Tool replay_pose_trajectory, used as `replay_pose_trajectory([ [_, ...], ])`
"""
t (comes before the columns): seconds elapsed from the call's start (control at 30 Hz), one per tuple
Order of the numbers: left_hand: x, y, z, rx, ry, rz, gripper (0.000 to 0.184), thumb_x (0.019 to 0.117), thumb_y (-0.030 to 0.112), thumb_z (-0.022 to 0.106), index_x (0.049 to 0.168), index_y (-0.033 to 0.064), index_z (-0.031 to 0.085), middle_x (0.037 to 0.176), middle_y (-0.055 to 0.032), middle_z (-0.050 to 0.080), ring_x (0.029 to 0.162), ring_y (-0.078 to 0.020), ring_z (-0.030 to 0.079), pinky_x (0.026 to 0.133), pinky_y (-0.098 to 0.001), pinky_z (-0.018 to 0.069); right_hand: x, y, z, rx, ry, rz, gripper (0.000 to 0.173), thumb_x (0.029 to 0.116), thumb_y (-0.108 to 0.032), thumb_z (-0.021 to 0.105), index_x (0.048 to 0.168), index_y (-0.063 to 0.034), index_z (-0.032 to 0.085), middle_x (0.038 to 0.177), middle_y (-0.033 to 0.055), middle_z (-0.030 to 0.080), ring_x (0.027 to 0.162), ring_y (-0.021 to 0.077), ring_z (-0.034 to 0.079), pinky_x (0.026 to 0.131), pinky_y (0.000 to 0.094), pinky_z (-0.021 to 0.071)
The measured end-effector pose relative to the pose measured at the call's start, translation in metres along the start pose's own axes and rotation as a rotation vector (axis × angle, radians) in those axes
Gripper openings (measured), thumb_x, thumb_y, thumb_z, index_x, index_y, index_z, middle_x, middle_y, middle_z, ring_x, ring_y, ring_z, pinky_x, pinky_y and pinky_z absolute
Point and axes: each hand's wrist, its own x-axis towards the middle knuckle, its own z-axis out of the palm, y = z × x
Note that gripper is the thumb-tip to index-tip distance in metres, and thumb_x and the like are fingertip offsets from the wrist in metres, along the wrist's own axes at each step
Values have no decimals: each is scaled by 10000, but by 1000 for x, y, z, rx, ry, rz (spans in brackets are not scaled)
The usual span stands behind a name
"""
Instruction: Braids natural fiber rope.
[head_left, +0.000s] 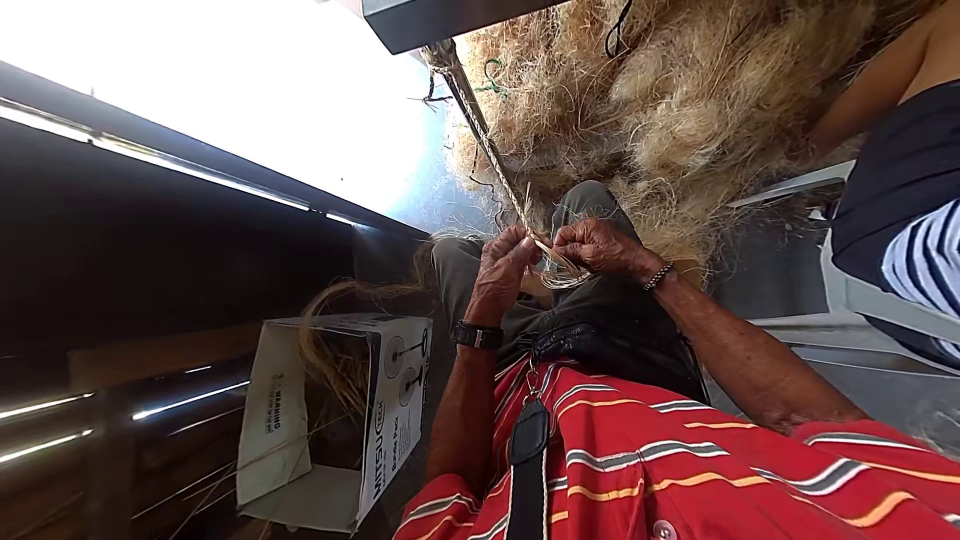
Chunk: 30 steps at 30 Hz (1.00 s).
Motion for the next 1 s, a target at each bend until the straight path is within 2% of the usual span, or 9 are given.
replay_pose_trajectory([
  [0.13, -2, 2, 3, -121, -17, 21, 99, 1019, 148, 563, 953, 149, 636, 804, -10, 630, 598, -73, 548, 582, -232, 503, -22, 4, -33, -206, 21, 7, 137, 975, -135, 642, 855, -85, 682, 677, 14, 605, 547, 87, 528, 507, 263, 450],
  [0.23, -7, 9, 4, -206, -30, 49, 88, 1015, 145, 568, 963, 161, 637, 812, 0, 616, 508, -33, 444, 467, -178, 399, -51, 3, -68, -140, 106, 170, 48, 905, -117, 683, 897, -70, 680, 665, -5, 597, 499, 63, 464, 465, 255, 390],
  [0.33, -14, 24, 0, -212, -11, 80, 106, 1016, 120, 548, 956, 158, 628, 726, 21, 561, 472, -20, 400, 435, -160, 350, -102, 21, -102, -93, 248, 323, 27, 904, -74, 679, 912, -91, 661, 607, -4, 556, 429, 57, 392, 396, 216, 326],
  [0.47, -21, 44, -4, -129, 33, 128, 127, 1011, 100, 536, 944, 144, 634, 694, 26, 549, 450, -13, 379, 415, -153, 335, -179, 82, -140, -29, 506, 673, 30, 945, -70, 626, 945, -99, 615, 618, -32, 484, 437, 48, 373, 417, 220, 369],
  [0.53, -23, 48, -3, -57, 73, 142, 129, 1008, 97, 539, 934, 135, 638, 625, 36, 505, 431, -21, 373, 407, -160, 333, -219, 103, -147, -137, 585, 884, 150, 950, -86, 684, 1077, -24, 635, 778, 58, 592, 544, 105, 495, 515, 286, 473],
  [0.63, -24, 44, 3, 91, 146, 143, 143, 1012, 80, 540, 946, 123, 659, 642, 26, 554, 423, -16, 380, 400, -155, 343, -242, 97, -144, -285, 496, 1135, 462, 947, -48, 703, 1373, 36, 546, 1225, 273, 641, 1009, 340, 639, 889, 510, 509],
  [0.73, -24, 31, 10, 279, 206, 96, 139, 1021, 100, 551, 947, 123, 667, 659, 16, 591, 407, -17, 374, 381, -156, 335, -213, 55, -125, -414, 551, 828, 423, 972, -148, 693, 1310, 87, 593, 1251, 325, 624, 1133, 444, 630, 1013, 613, 481],
  [0.9, -21, 19, 13, 443, 178, 40, 162, 1043, 161, 557, 931, 112, 662, 671, -18, 618, 399, -45, 362, 367, -173, 295, -103, -46, -49, -299, 493, 294, 397, 974, -248, 693, 1331, -90, 619, 1093, 128, 731, 906, 235, 722, 804, 432, 600],
  [1.0, -14, 25, 16, 460, 156, 0, 175, 1043, 151, 567, 915, 91, 670, 660, -18, 612, 406, -48, 373, 376, -176, 299, -30, -71, -5, -131, 299, 154, 414, 941, -183, 721, 1302, -9, 619, 935, 108, 746, 795, 189, 735, 777, 384, 635],
])
